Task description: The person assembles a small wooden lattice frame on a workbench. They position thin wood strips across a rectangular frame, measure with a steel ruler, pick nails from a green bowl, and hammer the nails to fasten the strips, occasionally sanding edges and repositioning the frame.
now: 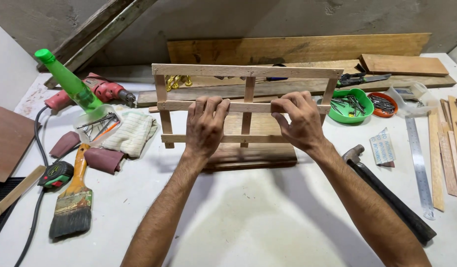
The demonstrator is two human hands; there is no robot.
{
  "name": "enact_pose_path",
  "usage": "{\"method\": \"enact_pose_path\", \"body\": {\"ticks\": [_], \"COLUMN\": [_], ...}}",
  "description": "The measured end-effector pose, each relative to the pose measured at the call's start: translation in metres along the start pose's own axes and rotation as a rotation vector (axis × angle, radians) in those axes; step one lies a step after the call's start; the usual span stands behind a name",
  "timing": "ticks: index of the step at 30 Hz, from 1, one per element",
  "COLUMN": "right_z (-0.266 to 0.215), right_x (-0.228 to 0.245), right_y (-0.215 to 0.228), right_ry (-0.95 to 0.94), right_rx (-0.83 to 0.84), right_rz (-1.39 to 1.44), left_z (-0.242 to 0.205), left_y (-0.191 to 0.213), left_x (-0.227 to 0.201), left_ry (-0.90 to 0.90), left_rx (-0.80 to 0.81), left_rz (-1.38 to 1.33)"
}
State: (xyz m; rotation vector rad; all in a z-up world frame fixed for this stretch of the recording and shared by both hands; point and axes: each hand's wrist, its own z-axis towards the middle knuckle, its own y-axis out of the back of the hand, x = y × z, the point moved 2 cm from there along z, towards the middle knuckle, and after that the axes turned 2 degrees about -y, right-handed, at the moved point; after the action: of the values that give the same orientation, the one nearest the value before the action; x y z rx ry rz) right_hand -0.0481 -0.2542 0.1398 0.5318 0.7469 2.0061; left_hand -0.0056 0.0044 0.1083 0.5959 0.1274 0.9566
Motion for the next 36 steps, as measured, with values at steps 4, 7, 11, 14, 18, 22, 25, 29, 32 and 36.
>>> {"method": "enact_pose_path", "body": {"ticks": [4,7,11,14,18,22,25,29,32,36], "right_z": [-0.009,-0.015,-0.022,-0.031,-0.035,-0.037,-0.037,-0.036,-0.036,-0.034], "right_x": [-0.008,-0.015,-0.017,-0.022,-0.021,-0.014,-0.011,-0.013,-0.014,-0.010], "right_y": [-0.005,-0.020,-0.050,-0.076,-0.100,-0.112,-0.115,-0.113,-0.112,-0.109], "right_ry": [-0.005,-0.011,-0.059,-0.101,-0.137,-0.164,-0.131,-0.170,-0.170,-0.141], "right_rx": [0.032,0.115,0.300,0.405,0.512,0.617,0.631,0.636,0.624,0.608], "right_rz": [0.016,0.058,0.115,0.153,0.196,0.156,0.143,0.155,0.174,0.164], "left_z": [-0.005,-0.017,-0.039,-0.057,-0.078,-0.098,-0.102,-0.099,-0.100,-0.099], "left_y": [0.001,-0.008,-0.020,-0.033,-0.041,-0.048,-0.045,-0.039,-0.039,-0.039], "left_x": [-0.002,-0.001,0.002,0.009,0.015,0.020,0.022,0.019,0.020,0.022], "left_ry": [0.001,0.040,0.106,0.151,0.200,0.203,0.286,0.324,0.329,0.318], "left_rx": [0.046,0.180,0.358,0.477,0.505,0.546,0.603,0.617,0.581,0.573], "left_rz": [-0.036,-0.095,-0.077,-0.081,-0.127,-0.091,-0.200,-0.248,-0.257,-0.253]}}
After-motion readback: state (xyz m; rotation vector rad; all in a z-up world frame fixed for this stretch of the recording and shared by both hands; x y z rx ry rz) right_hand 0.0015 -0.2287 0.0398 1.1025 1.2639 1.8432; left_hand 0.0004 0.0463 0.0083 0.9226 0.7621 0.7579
